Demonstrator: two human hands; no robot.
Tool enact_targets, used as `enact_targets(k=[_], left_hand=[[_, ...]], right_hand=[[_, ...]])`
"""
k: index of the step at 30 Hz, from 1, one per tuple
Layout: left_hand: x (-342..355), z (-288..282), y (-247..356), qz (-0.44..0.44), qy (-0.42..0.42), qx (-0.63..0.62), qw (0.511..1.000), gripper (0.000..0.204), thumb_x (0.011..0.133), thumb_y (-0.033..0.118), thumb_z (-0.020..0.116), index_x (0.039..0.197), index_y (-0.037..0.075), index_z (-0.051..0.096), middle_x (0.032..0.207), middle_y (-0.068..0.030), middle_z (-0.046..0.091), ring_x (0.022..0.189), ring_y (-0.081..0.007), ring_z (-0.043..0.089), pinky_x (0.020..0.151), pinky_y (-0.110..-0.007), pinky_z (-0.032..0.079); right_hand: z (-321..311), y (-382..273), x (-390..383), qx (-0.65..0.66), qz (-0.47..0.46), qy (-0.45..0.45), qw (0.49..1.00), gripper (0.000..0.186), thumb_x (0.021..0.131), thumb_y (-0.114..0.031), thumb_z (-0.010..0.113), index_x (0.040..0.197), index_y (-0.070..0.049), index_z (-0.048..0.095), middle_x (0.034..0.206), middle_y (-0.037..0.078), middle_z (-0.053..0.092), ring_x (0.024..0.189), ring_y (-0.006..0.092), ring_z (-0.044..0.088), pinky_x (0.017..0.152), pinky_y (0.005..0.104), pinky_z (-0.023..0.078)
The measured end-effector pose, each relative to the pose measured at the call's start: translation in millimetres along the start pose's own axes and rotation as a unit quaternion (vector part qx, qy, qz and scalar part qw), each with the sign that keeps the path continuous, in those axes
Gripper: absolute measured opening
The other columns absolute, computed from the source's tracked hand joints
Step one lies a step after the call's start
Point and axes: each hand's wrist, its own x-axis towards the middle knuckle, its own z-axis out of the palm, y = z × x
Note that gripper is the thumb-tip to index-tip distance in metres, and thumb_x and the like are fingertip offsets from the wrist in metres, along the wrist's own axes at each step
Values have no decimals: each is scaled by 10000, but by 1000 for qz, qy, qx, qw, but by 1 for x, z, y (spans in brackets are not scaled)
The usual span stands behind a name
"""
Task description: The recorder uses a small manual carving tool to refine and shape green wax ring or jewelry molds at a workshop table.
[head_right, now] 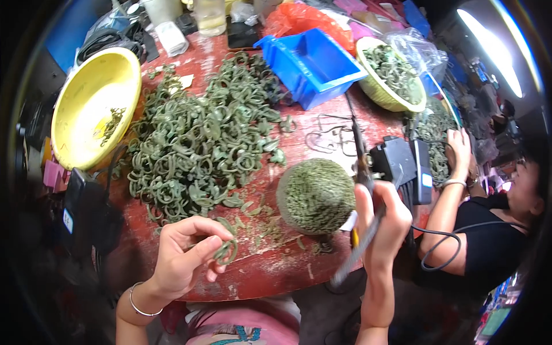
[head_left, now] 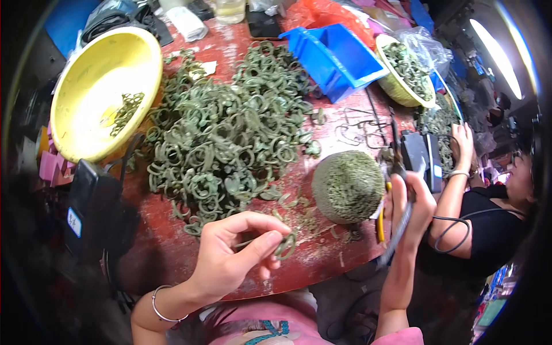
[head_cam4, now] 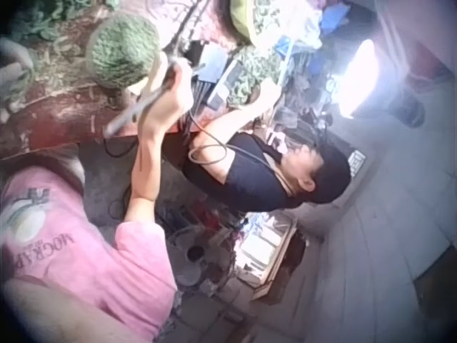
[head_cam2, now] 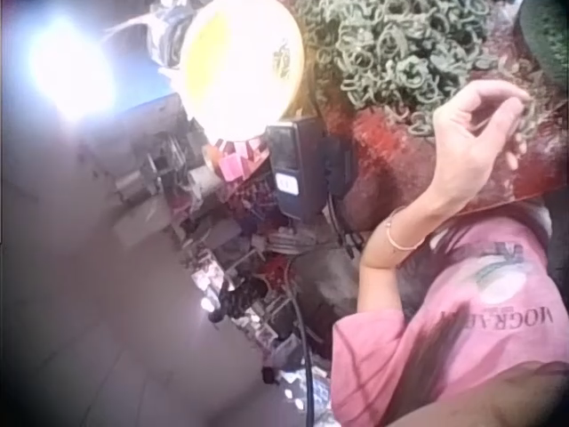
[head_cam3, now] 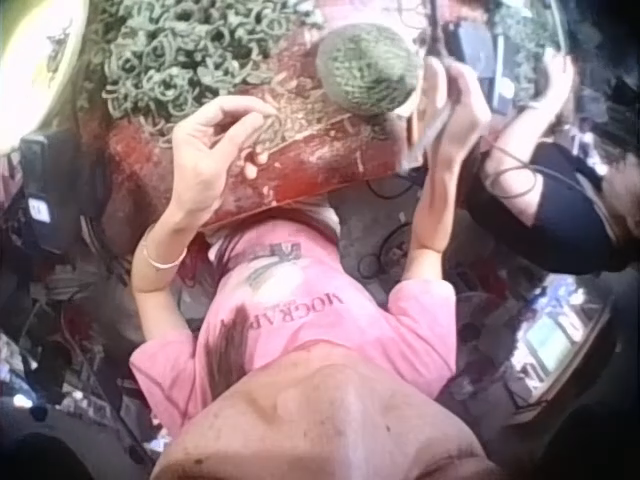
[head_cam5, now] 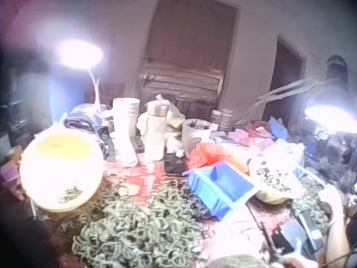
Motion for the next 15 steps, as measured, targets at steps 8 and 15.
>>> enact_targets(k=[8,15], left_hand=[[7,-1,-8,13,17,54,998,121,842,48,548,937,-19,583,794,-45,583,582,-55,541,529,-176,466],[13,2,-14,-9,43,81,996,98,823,-7,521,900,-50,564,814,-97,572,630,-94,544,538,-215,483]], right_hand=[[-6,10,-105,130,-112,-205,964,382,705,-303,712,789,23,531,609,115,547,478,218,523,455,275,424],[0,15,-110,82,-147,-232,958,383,678,-312,731,788,6,548,595,78,543,471,196,529,432,265,418]])
